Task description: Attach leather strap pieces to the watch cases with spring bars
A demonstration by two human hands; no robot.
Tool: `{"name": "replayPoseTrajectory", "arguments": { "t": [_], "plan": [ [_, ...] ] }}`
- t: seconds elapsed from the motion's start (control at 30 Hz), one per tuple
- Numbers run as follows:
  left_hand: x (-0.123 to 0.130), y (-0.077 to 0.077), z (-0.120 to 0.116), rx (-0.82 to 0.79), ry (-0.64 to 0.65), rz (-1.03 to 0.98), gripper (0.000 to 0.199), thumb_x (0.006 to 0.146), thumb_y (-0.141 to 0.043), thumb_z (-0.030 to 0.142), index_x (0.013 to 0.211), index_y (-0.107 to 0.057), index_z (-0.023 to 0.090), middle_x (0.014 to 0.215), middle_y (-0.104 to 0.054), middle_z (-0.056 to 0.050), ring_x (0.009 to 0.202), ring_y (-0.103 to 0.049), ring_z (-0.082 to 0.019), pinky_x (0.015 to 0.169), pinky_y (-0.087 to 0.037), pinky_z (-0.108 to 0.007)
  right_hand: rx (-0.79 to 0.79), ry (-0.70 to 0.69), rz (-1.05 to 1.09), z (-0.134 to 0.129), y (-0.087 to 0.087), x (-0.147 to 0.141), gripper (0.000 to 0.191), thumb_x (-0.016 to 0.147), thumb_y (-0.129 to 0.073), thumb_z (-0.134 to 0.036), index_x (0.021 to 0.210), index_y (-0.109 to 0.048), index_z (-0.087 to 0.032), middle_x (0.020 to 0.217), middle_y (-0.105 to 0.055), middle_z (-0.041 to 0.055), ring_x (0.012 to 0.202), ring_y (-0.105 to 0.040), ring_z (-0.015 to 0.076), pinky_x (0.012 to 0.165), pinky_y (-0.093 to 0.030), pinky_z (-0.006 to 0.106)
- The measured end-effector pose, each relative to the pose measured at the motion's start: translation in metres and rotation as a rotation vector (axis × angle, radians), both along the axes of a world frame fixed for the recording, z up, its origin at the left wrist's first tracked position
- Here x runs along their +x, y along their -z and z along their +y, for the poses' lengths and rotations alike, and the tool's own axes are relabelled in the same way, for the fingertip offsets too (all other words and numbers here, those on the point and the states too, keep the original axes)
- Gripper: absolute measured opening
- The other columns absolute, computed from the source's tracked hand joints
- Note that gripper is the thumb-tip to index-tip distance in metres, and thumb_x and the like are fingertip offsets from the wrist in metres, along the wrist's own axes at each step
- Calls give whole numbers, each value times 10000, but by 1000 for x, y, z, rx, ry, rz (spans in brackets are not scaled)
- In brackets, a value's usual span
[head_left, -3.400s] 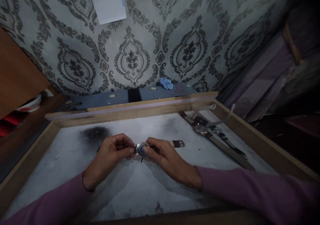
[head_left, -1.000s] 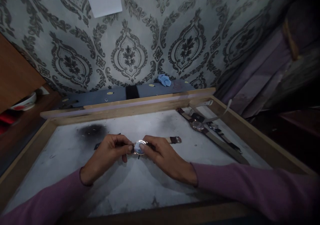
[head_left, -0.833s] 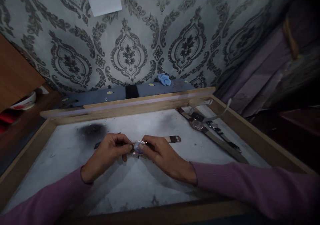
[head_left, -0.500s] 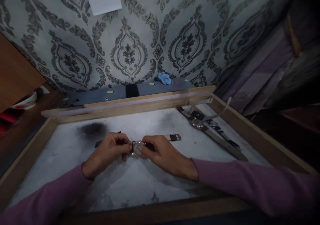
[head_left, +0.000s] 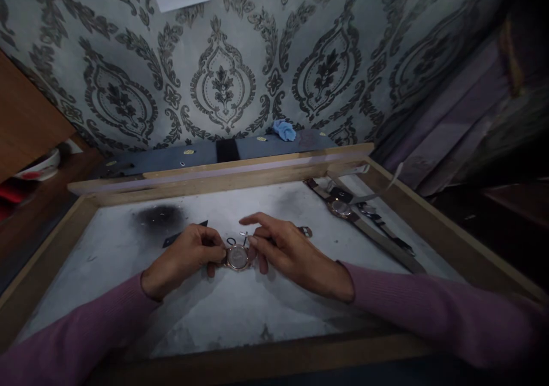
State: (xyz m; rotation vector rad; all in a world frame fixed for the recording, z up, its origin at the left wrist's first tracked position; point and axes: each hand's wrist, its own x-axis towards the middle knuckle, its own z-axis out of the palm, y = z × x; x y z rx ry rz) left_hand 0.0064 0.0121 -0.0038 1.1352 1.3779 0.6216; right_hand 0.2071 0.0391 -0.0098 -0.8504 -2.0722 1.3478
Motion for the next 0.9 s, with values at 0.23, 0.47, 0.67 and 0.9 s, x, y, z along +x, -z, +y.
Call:
{"name": "replayPoseTrajectory", "arguments": {
  "t": [0.23,0.47,0.67,0.9],
  "plan": [
    [4,-7,2,-47,-2,110,85,569,-598,218,518,-567,157,456,-528,50,353,-450,-64,342,-250,-179,212,-48,-191,-2,0,-5,155,868,-445,-102,753,-534,-158,590,-552,-21,494,-464,84,495,-311,200],
    [4,-4,4,-64,34,153,87,587,-574,229,538,-567,158,403,-501,51,344,-463,-79,346,-243,-183,381,-28,-319,-4,2,-7,147,839,-498,-85,724,-557,-155,519,-468,-45,470,-386,74,513,-201,231],
    [3,-2,4,-67,11,103,70,580,-581,210,544,-580,150,470,-558,33,366,-489,-76,372,-316,-185,429,-77,-395,-7,0,-7,155,872,-459,-113,854,-611,-141,600,-581,5,507,-444,102,530,-234,239],
    [1,1,3,-71,21,89,56,601,-587,192,566,-584,148,484,-565,34,382,-515,-77,384,-346,-179,411,-112,-384,-9,0,-6,193,900,-438,-130,908,-630,-141,667,-638,30,520,-483,111,534,-272,244]
  ]
}}
